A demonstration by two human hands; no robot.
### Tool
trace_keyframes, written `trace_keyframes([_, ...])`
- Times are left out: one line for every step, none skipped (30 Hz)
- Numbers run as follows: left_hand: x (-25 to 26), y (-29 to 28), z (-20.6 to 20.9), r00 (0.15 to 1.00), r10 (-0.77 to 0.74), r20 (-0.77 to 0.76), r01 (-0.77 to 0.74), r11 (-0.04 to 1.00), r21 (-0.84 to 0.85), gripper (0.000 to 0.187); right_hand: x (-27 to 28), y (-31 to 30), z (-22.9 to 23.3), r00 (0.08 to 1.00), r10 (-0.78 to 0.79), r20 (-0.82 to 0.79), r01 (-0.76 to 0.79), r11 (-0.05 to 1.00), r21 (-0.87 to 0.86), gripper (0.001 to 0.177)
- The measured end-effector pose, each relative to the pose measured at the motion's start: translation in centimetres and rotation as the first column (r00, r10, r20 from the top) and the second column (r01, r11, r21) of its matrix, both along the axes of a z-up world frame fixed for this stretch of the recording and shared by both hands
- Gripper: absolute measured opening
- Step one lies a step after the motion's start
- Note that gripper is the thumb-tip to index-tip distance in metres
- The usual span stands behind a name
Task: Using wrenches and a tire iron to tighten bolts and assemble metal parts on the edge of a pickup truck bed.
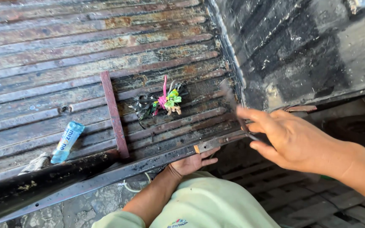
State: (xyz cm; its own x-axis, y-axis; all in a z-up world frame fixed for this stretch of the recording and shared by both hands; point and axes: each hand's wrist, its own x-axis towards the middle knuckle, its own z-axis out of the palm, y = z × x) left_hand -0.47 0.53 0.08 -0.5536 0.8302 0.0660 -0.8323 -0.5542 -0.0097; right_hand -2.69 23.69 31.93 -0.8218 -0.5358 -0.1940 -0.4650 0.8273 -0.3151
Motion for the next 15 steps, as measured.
trace_keyframes([0.0, 0.0, 0.0, 1.000, -0.003, 0.006, 0.003, 1.000, 0.001, 0.083, -0.2, -0.2, 0.3, 1.000, -0.003, 0.006, 0.003, 1.000, 0.001, 0.073])
trace_keyframes([0.1, -0.1, 0.1, 1.000, -0.005, -0.003, 0.005, 1.000, -0.016, 0.084, -0.4, -0.5, 0.6, 0.993, 0.108, -0.040, -0.109, 0.994, -0.030, 0.064])
trace_keyframes([0.0, -0.2, 0.1, 1.000, -0.006, -0.013, 0.005, 0.999, -0.033, 0.086, -0.6, -0.7, 0.9, 0.972, 0.216, -0.091, -0.221, 0.974, -0.054, 0.056])
trace_keyframes([-0.1, -0.1, 0.1, 1.000, -0.008, -0.009, 0.008, 0.999, -0.032, 0.086, -0.6, -1.2, 1.2, 0.973, 0.214, -0.087, -0.219, 0.974, -0.054, 0.056])
trace_keyframes([-0.1, -0.1, 0.2, 1.000, -0.012, -0.018, 0.012, 0.999, -0.036, 0.088, -0.6, -1.7, 1.5, 0.934, 0.285, -0.216, -0.292, 0.956, -0.002, 0.046])
trace_keyframes([-0.2, -0.2, 0.2, 0.999, -0.017, -0.027, 0.016, 0.999, -0.039, 0.090, -0.7, -2.2, 1.8, 0.872, 0.355, -0.338, -0.356, 0.933, 0.060, 0.038])
trace_keyframes([-0.2, -0.2, 0.3, 1.000, -0.017, -0.020, 0.016, 0.999, -0.038, 0.090, -0.6, -2.8, 2.4, 0.875, 0.355, -0.331, -0.356, 0.933, 0.058, 0.038])
trace_keyframes([-0.2, -0.2, 0.5, 0.999, -0.022, -0.025, 0.022, 0.999, -0.036, 0.090, -0.6, -3.3, 2.9, 0.952, 0.295, -0.085, -0.258, 0.918, 0.301, 0.044])
trace_keyframes([-0.2, -0.3, 0.6, 0.999, -0.029, -0.033, 0.028, 0.999, -0.033, 0.090, -0.6, -3.8, 3.4, 0.980, 0.151, 0.126, -0.196, 0.816, 0.544, 0.050])
trace_keyframes([-0.1, -0.3, 0.6, 0.999, -0.030, -0.028, 0.030, 0.999, -0.032, 0.090, -0.4, -3.3, 3.0, 0.980, 0.150, 0.132, -0.198, 0.816, 0.543, 0.050])
trace_keyframes([-0.1, -0.2, 0.7, 0.999, -0.030, -0.030, 0.030, 0.999, -0.022, 0.090, -0.1, -2.8, 2.6, 0.985, 0.161, 0.054, -0.168, 0.873, 0.457, 0.046])
trace_keyframes([-0.1, -0.2, 0.7, 0.999, -0.030, -0.032, 0.030, 0.999, -0.012, 0.089, 0.1, -2.2, 2.3, 0.986, 0.162, -0.025, -0.142, 0.920, 0.364, 0.043])
trace_keyframes([-0.2, -0.2, 0.7, 0.999, -0.033, -0.029, 0.032, 0.999, -0.011, 0.089, -0.2, -2.2, 2.6, 0.987, 0.160, -0.022, -0.141, 0.920, 0.365, 0.043])
trace_keyframes([-0.3, -0.3, 0.8, 0.999, -0.028, -0.034, 0.028, 1.000, 0.000, 0.089, -0.5, -2.2, 2.9, 0.965, 0.242, -0.105, -0.212, 0.949, 0.232, 0.045])
trace_keyframes([-0.2, -0.2, 0.8, 0.999, -0.028, -0.034, 0.028, 1.000, 0.014, 0.089, -0.5, -2.2, 3.3, 0.934, 0.302, -0.193, -0.287, 0.953, 0.102, 0.050])
